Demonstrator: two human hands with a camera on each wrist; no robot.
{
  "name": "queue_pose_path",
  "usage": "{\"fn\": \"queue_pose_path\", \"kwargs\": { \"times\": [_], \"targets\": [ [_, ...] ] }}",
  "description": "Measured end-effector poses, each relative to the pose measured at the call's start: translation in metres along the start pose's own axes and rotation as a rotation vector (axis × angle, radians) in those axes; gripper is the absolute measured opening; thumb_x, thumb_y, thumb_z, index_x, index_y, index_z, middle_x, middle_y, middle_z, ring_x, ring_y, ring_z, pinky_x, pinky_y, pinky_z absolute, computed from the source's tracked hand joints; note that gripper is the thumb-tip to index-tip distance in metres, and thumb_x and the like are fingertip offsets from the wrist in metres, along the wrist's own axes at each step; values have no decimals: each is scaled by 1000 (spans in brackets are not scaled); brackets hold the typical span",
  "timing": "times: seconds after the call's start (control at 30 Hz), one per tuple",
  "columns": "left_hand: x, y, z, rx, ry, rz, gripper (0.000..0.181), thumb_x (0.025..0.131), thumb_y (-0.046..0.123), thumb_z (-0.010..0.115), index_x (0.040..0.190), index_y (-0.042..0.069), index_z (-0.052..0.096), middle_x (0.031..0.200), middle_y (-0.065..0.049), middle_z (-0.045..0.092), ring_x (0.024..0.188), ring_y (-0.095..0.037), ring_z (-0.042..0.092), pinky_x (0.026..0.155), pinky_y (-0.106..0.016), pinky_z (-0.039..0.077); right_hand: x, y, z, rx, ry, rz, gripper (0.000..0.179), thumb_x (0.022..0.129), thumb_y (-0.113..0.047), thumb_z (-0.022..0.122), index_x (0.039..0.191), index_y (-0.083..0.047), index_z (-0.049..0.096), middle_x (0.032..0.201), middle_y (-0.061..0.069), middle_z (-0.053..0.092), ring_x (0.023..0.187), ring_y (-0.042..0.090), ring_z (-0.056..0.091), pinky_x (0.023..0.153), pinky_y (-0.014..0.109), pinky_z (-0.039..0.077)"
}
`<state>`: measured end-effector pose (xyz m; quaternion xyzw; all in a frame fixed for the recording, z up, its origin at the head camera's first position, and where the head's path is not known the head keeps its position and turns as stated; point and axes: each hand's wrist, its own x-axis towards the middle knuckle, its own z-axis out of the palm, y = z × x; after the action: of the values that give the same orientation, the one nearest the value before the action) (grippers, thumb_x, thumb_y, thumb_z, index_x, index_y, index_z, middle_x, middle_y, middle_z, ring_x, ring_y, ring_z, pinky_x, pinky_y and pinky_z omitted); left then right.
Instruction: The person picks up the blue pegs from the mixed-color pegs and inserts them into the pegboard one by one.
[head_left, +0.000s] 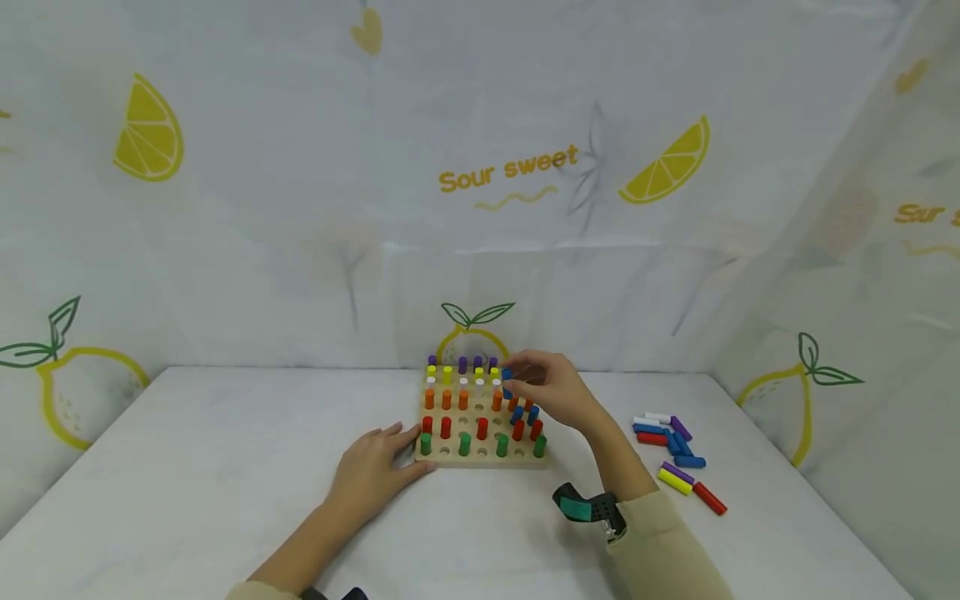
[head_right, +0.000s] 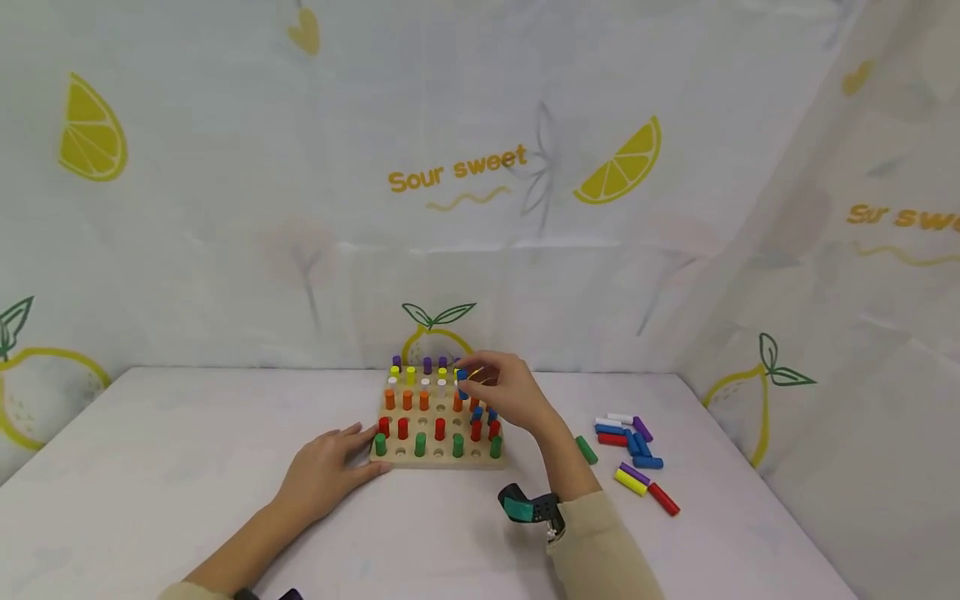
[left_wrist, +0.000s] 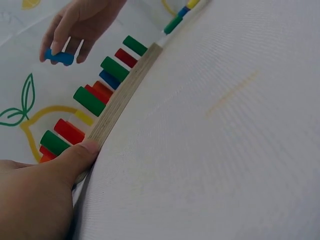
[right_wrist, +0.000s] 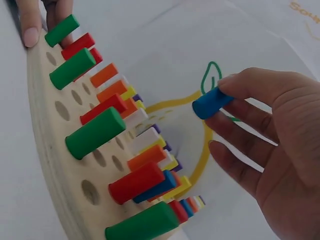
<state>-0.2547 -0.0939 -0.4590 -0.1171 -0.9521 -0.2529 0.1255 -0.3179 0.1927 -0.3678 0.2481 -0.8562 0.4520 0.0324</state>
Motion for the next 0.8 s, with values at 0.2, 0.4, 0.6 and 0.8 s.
{"fn": "queue_pose_path", "kwargs": {
  "times": [0.2,0.4,0.6,0.8],
  "targets": [
    [0,2,0,10,18,0,62,83,53,78,132,16,69,133,-17,68,122,-40,65,102,-56,53,2,13,7,63,1,-4,28,95,-16,71,119,-2,70,115,20,73,98,28,73,79,27,60],
    [0,4,0,10,17,-9,63,82,53,79,131,15,69,133,-17,68,122,-41,65,102,-56,53,0,23,14,95,11,28,25,95,-14,71,117,-3,71,110,18,74,92,29,73,79,40,63],
    [-1,4,0,7,17,-5,62,82,52,79,131,15,69,132,-18,68,121,-41,65,101,-56,54,-2,30,20,104,16,51,27,95,-13,71,118,1,70,109,21,75,91,30,73,82,44,63],
    [-1,4,0,9,31,2,61,81,50,80,130,15,70,131,-18,69,120,-42,66,100,-56,54,-3,32,23,106,23,55,27,94,-13,71,118,0,70,108,21,75,91,32,73,82,45,63]
  ]
}}
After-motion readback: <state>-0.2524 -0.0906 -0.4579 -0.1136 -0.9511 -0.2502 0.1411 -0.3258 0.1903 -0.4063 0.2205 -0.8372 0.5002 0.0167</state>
